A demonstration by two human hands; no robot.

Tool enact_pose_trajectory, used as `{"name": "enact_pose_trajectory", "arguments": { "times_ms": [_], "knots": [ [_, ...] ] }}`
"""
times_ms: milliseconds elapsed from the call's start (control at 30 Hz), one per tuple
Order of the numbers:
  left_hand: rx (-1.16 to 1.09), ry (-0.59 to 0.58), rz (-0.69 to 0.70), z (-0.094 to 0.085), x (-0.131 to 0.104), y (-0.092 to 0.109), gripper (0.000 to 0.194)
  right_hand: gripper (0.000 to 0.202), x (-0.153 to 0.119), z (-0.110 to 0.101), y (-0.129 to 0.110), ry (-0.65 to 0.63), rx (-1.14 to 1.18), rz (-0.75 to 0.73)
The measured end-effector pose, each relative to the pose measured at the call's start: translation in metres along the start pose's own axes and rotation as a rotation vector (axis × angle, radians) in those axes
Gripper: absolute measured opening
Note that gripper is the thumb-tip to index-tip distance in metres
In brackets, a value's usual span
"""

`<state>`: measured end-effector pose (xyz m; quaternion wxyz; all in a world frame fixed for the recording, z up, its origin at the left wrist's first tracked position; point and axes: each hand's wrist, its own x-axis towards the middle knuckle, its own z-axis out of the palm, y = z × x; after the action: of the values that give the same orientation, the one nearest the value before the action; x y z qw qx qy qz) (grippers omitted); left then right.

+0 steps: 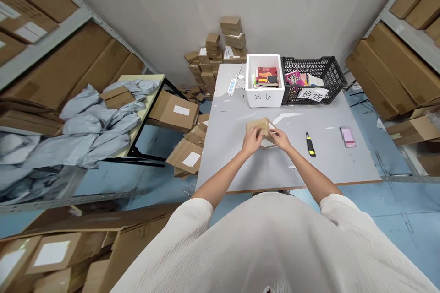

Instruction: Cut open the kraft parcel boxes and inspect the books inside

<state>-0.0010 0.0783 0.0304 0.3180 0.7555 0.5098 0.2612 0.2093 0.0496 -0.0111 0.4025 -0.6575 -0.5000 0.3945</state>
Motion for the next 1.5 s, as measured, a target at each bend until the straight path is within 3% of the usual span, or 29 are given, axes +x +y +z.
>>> {"name": "enact_pose_trajectory", "arguments": {
  "times_ms": [167, 333, 467, 600, 867, 1067, 1267, 1500],
  "knots": [
    [0.025, 0.087, -0.221, -0.026, -0.015, -0.026, 0.055, 0.035, -0.006, 0.009, 0.015, 0.016, -0.065, 0.118],
    [-0.072, 0.102, -0.353, -0.042, -0.03, -0.067, 0.048, 0.035, -0.009, 0.022, 0.026, -0.006, -0.038, 0.23],
    [-0.135, 0.101, -0.409, -0.042, -0.038, -0.094, 0.048, 0.037, -0.011, 0.035, 0.025, -0.037, 0.005, 0.221],
    [-0.175, 0.058, -0.479, -0.03, -0.043, -0.105, 0.05, 0.038, -0.015, 0.035, 0.027, -0.009, -0.029, 0.214],
    [-0.258, -0.06, -0.487, 0.017, -0.039, -0.09, 0.056, 0.035, -0.022, -0.012, 0.048, 0.125, -0.147, 0.223],
    [-0.284, -0.081, -0.476, 0.045, -0.036, -0.079, 0.052, 0.033, -0.035, -0.044, 0.057, 0.127, -0.166, 0.232],
    [-0.326, -0.039, -0.455, 0.057, -0.038, -0.084, 0.052, 0.033, -0.039, -0.075, 0.065, 0.035, -0.174, 0.259],
    [-0.373, 0.02, -0.492, 0.063, -0.044, -0.09, 0.05, 0.042, -0.026, -0.126, 0.11, 0.159, -0.507, 0.49]
  ]
}}
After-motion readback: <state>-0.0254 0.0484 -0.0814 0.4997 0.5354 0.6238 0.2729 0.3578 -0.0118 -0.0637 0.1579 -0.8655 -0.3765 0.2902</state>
